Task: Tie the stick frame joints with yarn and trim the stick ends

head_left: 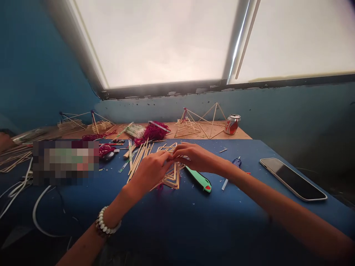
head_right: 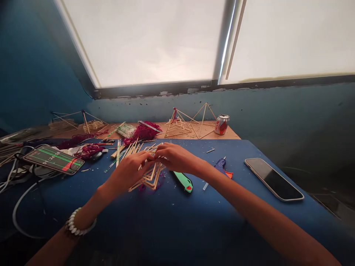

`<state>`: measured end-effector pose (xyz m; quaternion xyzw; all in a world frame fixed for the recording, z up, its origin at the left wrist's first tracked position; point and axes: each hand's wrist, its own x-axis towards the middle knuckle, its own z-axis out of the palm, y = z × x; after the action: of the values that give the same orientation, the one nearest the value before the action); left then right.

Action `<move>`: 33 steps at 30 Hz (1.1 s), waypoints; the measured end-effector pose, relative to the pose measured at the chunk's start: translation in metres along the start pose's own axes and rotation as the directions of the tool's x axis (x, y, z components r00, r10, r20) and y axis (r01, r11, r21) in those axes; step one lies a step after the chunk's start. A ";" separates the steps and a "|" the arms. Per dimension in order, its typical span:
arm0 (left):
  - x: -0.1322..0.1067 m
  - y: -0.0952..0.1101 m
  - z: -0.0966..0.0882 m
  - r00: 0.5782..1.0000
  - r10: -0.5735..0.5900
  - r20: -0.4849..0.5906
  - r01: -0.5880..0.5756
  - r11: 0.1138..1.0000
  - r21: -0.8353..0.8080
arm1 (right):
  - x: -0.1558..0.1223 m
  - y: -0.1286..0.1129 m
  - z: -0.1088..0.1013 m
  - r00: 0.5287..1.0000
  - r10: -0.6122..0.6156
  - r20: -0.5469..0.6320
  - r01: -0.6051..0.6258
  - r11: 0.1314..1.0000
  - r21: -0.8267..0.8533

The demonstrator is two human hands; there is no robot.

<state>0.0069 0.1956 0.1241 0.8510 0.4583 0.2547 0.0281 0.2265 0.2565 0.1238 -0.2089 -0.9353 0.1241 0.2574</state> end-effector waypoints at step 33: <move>0.012 -0.112 0.005 0.919 0.345 0.193 -0.198 0.825 -0.530 | 0.022 -0.041 0.036 0.980 0.055 0.192 0.034 0.901 -0.433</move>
<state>-0.0711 0.2708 0.0931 0.8986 0.2406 0.2429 0.2750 0.1771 0.2257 0.1169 -0.2524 -0.9592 -0.0659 0.1089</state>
